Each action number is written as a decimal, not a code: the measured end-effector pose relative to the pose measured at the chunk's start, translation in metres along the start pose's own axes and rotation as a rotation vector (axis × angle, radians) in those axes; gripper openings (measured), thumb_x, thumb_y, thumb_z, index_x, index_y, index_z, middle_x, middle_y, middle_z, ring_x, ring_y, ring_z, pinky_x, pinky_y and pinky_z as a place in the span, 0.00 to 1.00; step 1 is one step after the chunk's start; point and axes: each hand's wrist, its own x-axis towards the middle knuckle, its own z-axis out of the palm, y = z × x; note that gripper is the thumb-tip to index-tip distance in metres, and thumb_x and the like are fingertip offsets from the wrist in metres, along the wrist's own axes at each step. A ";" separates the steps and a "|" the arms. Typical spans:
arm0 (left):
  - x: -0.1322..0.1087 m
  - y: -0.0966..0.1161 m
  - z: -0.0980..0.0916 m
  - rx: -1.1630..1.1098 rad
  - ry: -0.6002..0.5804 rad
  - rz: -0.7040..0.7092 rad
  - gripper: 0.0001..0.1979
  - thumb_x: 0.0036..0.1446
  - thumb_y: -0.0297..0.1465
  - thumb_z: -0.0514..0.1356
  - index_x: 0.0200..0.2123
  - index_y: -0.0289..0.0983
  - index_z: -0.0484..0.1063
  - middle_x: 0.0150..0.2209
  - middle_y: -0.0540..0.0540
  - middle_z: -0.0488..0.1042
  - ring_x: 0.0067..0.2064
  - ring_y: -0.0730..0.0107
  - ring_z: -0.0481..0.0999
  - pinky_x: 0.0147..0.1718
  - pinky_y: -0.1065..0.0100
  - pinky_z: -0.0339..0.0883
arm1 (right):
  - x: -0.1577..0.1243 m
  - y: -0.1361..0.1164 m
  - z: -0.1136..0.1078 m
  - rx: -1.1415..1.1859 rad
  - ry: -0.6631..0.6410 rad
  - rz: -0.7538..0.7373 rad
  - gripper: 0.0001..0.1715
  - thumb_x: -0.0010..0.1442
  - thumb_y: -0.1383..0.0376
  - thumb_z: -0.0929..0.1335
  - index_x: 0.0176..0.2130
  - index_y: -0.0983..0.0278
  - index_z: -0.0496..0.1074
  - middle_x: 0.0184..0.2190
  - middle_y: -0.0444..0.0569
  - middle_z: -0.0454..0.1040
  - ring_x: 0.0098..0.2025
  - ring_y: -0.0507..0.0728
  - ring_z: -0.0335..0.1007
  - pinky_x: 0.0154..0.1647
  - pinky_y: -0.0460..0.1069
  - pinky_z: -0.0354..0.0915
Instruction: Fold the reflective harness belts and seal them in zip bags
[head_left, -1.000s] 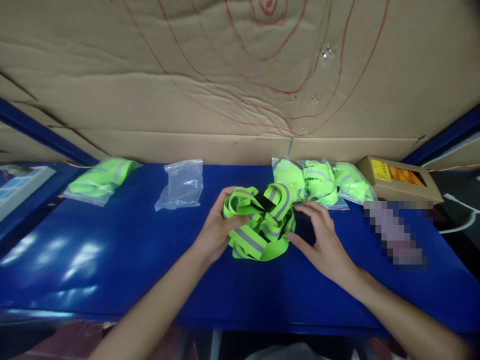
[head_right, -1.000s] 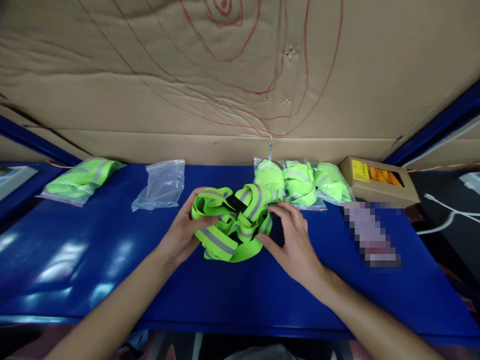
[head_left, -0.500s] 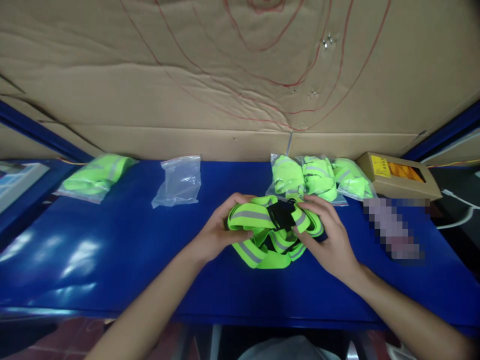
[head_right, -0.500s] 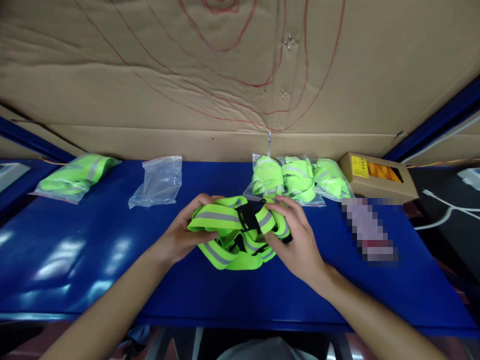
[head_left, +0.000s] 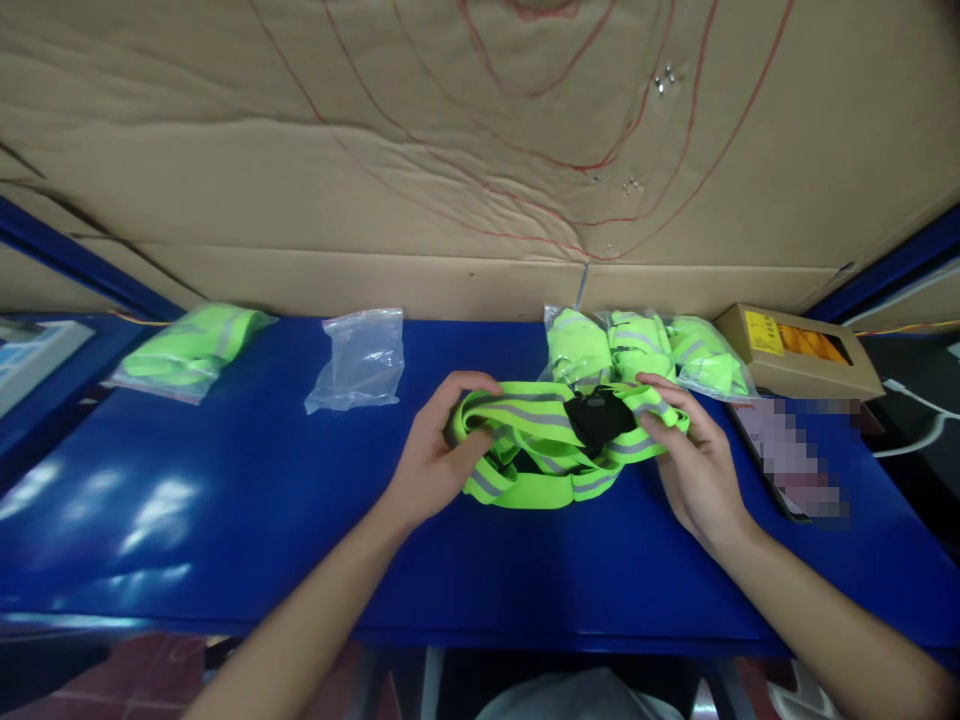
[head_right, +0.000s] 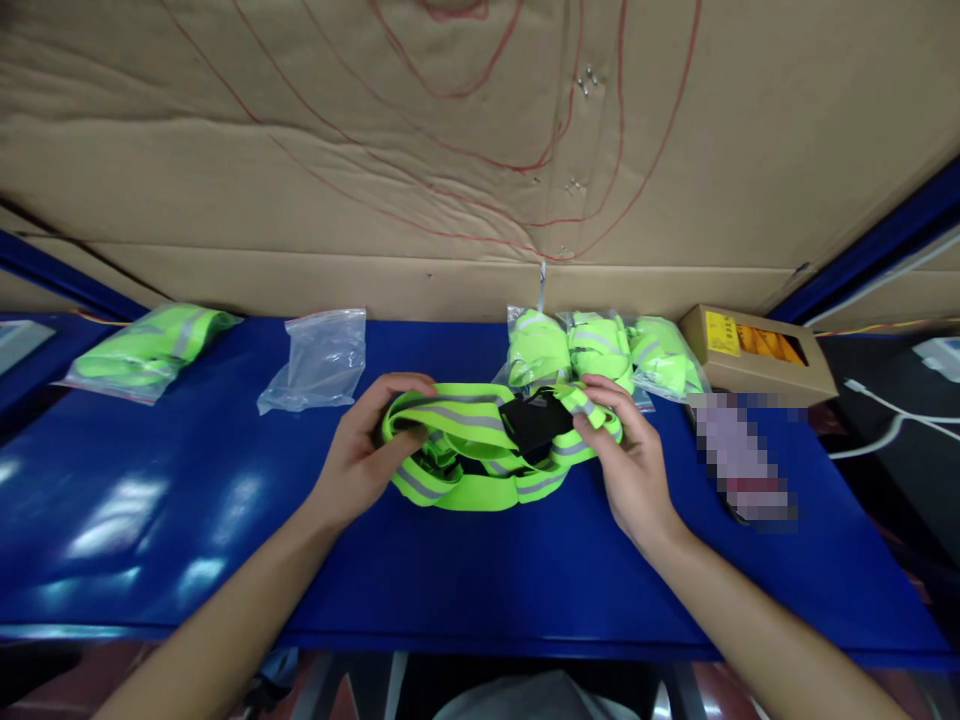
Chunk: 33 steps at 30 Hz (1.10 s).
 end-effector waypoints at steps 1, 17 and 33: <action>-0.001 0.000 0.000 -0.041 0.008 -0.033 0.14 0.57 0.25 0.60 0.47 0.40 0.72 0.47 0.47 0.74 0.45 0.65 0.73 0.42 0.68 0.65 | 0.001 0.000 0.000 0.112 0.039 0.096 0.13 0.62 0.58 0.73 0.48 0.54 0.77 0.60 0.47 0.74 0.65 0.65 0.67 0.62 0.60 0.65; 0.002 -0.013 -0.006 -0.197 0.026 0.088 0.17 0.49 0.17 0.55 0.41 0.40 0.63 0.51 0.45 0.74 0.54 0.61 0.75 0.48 0.63 0.68 | 0.014 -0.018 -0.018 0.610 -0.083 0.289 0.16 0.51 0.71 0.77 0.39 0.54 0.79 0.38 0.39 0.80 0.42 0.55 0.76 0.43 0.49 0.72; -0.008 0.002 0.002 0.603 0.019 0.541 0.20 0.55 0.27 0.61 0.52 0.40 0.68 0.59 0.37 0.68 0.61 0.49 0.69 0.59 0.47 0.62 | 0.007 -0.010 -0.013 0.482 -0.160 0.259 0.08 0.60 0.63 0.76 0.34 0.57 0.73 0.55 0.42 0.73 0.55 0.58 0.69 0.52 0.50 0.64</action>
